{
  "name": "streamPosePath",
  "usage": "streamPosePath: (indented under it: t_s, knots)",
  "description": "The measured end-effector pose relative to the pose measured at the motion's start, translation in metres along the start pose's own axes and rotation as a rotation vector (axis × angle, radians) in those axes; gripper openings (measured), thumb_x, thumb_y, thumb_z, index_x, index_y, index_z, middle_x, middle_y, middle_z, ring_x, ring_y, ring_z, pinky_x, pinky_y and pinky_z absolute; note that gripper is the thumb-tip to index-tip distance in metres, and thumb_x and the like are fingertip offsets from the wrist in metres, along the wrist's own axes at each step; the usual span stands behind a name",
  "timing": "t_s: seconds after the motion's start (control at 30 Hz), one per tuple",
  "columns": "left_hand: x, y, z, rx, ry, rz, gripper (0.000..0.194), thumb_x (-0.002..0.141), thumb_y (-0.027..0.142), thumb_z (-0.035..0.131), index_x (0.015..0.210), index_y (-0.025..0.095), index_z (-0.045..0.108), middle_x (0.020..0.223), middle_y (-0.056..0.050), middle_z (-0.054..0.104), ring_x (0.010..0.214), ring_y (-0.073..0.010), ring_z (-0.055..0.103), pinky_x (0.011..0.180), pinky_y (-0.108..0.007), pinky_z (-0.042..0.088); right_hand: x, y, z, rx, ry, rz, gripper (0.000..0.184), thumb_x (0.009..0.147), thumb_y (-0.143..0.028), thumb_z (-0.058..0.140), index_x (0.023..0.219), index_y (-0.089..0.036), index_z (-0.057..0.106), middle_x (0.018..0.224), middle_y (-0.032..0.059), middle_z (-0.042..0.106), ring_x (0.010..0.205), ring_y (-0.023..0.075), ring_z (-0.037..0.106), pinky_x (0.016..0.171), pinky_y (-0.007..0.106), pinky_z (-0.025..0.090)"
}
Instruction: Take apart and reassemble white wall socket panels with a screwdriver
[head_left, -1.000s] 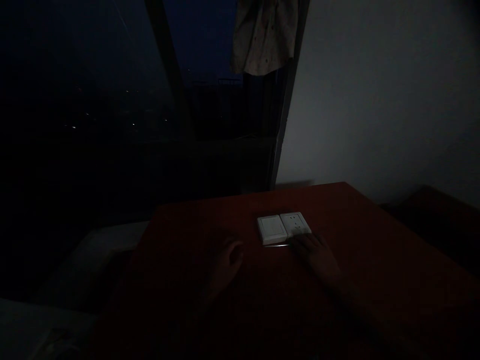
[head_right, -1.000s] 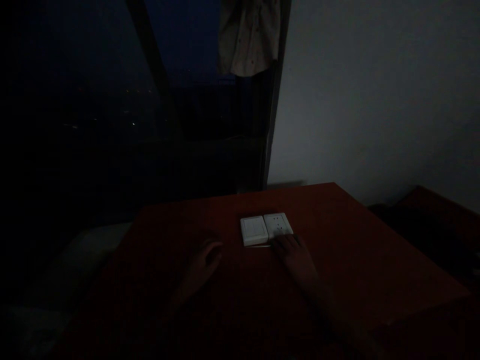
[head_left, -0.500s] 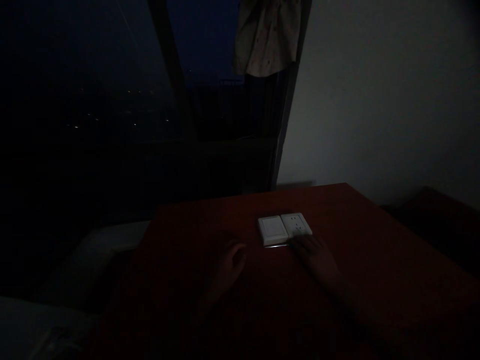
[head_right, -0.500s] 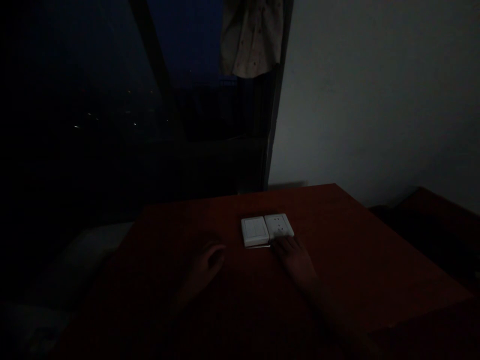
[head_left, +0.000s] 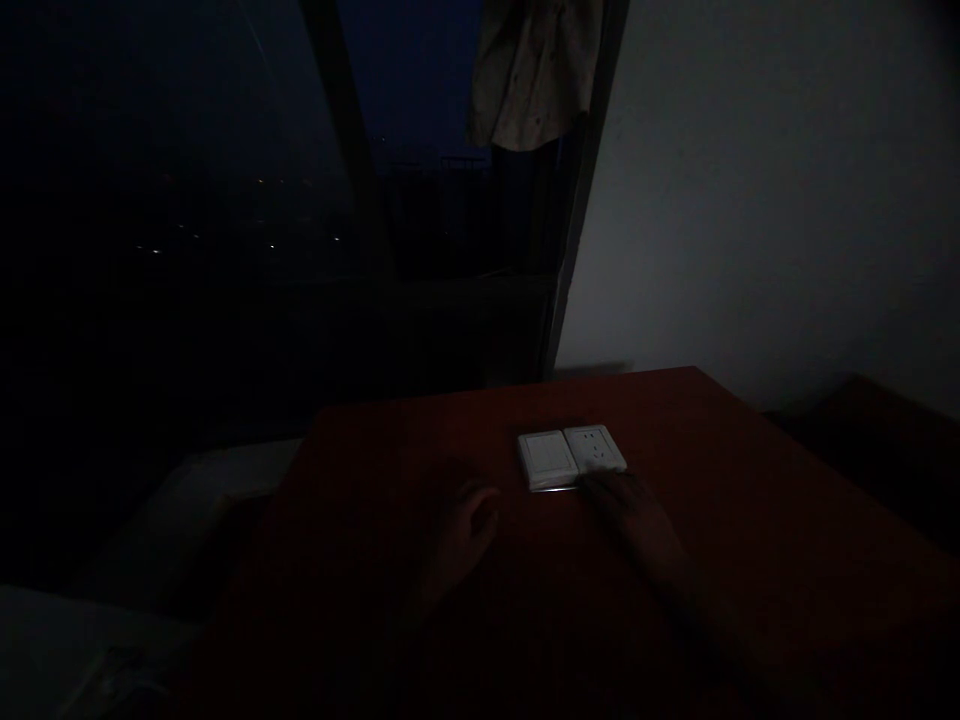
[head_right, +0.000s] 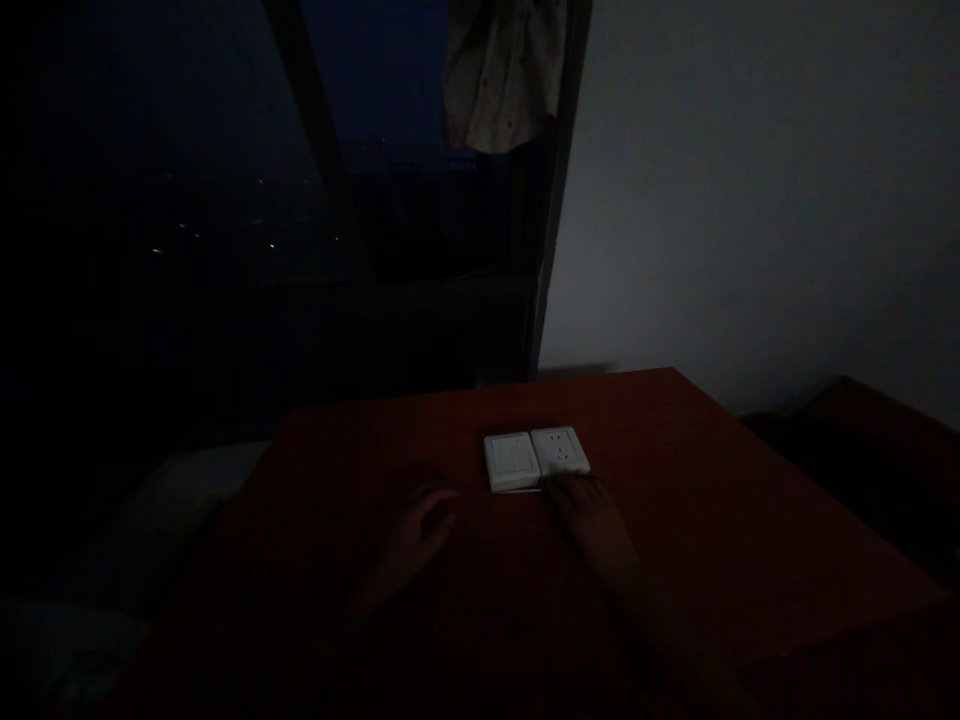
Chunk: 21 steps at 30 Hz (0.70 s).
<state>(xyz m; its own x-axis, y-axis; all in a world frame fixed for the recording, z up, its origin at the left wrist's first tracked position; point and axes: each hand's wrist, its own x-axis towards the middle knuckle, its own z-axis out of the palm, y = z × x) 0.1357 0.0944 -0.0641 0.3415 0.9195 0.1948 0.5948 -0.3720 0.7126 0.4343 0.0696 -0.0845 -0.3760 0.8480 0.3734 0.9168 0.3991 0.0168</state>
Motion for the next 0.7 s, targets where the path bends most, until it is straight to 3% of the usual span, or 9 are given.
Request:
streamPosePath:
  t_s: [0.13,0.27,0.43,0.53,0.7]
  knots:
    - [-0.001,0.007,0.0,-0.019,-0.012,-0.008,0.027,0.086,0.024,0.05,0.111,0.024,0.061,0.118,-0.006,0.061,0.111,-0.0218,0.056,0.1,-0.04,0.044,0.003,-0.017,-0.004,0.124,0.017,0.059,0.039,0.09,-0.012,0.042,0.123,-0.022,0.059,0.123,0.011,0.062,0.109,0.0267,0.058,0.092,0.042,0.047]
    - [-0.002,0.013,0.004,-0.08,-0.025,-0.045,0.031,0.086,0.026,0.051,0.116,0.023,0.058,0.122,-0.007,0.061,0.114,-0.0225,0.056,0.101,-0.04,0.043,0.021,-0.059,-0.014,0.572,0.008,0.178,0.031,0.092,-0.021,0.043,0.113,-0.021,0.065,0.115,0.0122,0.065,0.103,0.0265,0.06,0.089,0.043,0.047]
    - [0.0,0.019,0.008,-0.188,-0.057,0.015,0.04,0.085,0.022,0.05,0.125,0.023,0.052,0.126,-0.006,0.061,0.115,-0.0207,0.057,0.101,-0.036,0.043,0.061,-0.115,-0.024,0.767,0.015,0.148,0.026,0.094,-0.025,0.041,0.098,-0.022,0.066,0.097,0.0052,0.07,0.084,0.0177,0.064,0.075,0.028,0.048]
    - [0.002,0.013,0.01,-0.257,-0.007,-0.013,0.036,0.087,0.02,0.045,0.121,0.021,0.054,0.121,-0.007,0.063,0.111,-0.0199,0.059,0.099,-0.034,0.044,0.082,-0.134,-0.018,0.848,0.051,0.172,0.029,0.095,-0.027,0.038,0.092,-0.02,0.066,0.088,0.0043,0.07,0.079,0.0158,0.063,0.071,0.025,0.046]
    - [0.001,-0.011,0.018,-0.239,0.05,-0.139,0.027,0.088,0.02,0.04,0.109,0.017,0.058,0.109,-0.01,0.068,0.099,-0.0201,0.063,0.09,-0.033,0.048,0.095,-0.148,0.012,0.892,0.071,0.252,0.035,0.093,-0.03,0.038,0.072,-0.018,0.063,0.067,0.0028,0.066,0.06,0.014,0.058,0.057,0.023,0.039]
